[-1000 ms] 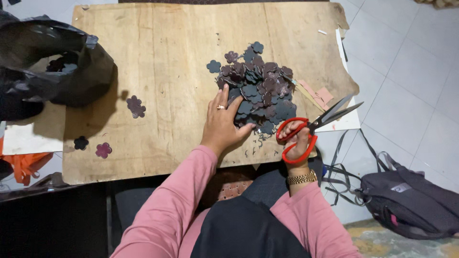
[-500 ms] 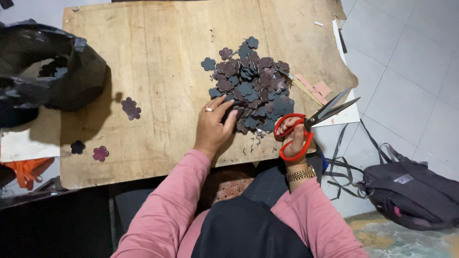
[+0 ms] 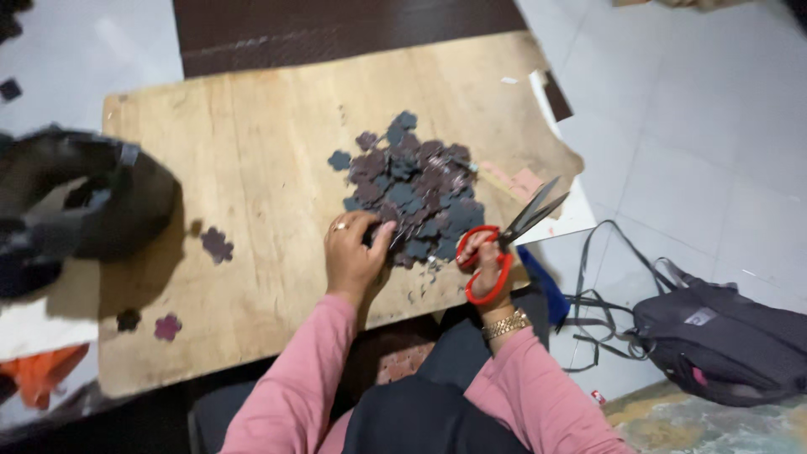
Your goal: The person sits at a workbench and uses red-handled shears to trim the edges of small flower-shaped leather pieces, working one piece at a time and placing trimmed pieces onto a pile on the board.
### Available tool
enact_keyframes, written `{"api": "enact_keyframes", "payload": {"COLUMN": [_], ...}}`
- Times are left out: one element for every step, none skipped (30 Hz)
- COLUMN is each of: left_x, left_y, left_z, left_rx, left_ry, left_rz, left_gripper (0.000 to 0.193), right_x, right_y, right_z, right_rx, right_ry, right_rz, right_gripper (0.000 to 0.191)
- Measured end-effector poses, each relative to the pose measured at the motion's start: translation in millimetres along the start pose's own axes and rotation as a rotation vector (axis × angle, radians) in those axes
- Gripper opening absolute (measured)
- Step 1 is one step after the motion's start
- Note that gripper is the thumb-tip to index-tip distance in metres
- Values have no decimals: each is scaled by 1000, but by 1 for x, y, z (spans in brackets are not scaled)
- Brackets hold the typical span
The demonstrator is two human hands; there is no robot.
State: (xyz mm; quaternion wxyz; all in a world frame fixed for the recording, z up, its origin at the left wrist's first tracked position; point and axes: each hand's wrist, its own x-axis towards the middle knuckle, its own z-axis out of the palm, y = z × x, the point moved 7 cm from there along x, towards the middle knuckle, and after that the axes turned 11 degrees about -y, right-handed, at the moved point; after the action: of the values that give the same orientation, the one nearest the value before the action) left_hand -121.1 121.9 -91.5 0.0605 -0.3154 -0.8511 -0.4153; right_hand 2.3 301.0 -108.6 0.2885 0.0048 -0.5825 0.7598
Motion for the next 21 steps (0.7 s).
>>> {"api": "enact_keyframes", "payload": {"left_x": [1,3,4,6,7,7,7,7,7,7,8,8,8,9,9,10,11,11,12,13,13], "left_y": [1,1,1,2,4,4,5,6,5,5,6,6,6,6,9,11,14,15,16,17,19], "left_z": [-1,-2,-3,-4,-4,-6,-7,-9,-9,-10,-12,-12,-12,-12,-13,-14,-15,-16,-17,-18,-18], "left_rx": [3,5,5,-3,-11,-13,-16,-17,-16,-14,-9,-8,-7,-5,11,26,41,40,42,43,43], "left_ry": [10,17,23,24,26,38,51,62,60,58,57,51,47,44,43,42,42,47,49,47,43], "left_rz": [-2,-3,-3,17,38,50,62,70,66,54,41,38,36,32,41,51,61,60,52,44,41], "left_gripper": [20,17,15,14,13,13,12,12,12,13,13,13,14,15,15,15,15,14,14,14,14], "right_x": [1,1,2,3,3,4,5,5,6,6,7,8,8,7,7,7,8,8,9,10,11], "right_y": [1,2,2,0,-2,-3,-3,-2,-1,-2,-3,-4,-3,-2,-1,-1,-2,-2,-6,-10,-14], "right_z": [1,3,3,5,5,5,6,7,8,9,10,11,9,8,7,8,9,10,12,14,15], "right_rx": [10,20,28,-4,-35,-67,-39,-9,25,18,13,6,-20,-44,-68,-59,-50,-39,-62,-84,-108], "right_ry": [5,13,22,29,35,43,40,36,31,37,41,42,75,108,142,141,140,137,125,116,109], "right_rz": [13,25,37,29,20,10,16,26,44,39,34,25,55,87,121,134,148,165,143,124,104], "right_gripper": [33,32,31,31,31,32,32,32,32,32,32,32,31,31,30,31,31,32,31,30,29]}}
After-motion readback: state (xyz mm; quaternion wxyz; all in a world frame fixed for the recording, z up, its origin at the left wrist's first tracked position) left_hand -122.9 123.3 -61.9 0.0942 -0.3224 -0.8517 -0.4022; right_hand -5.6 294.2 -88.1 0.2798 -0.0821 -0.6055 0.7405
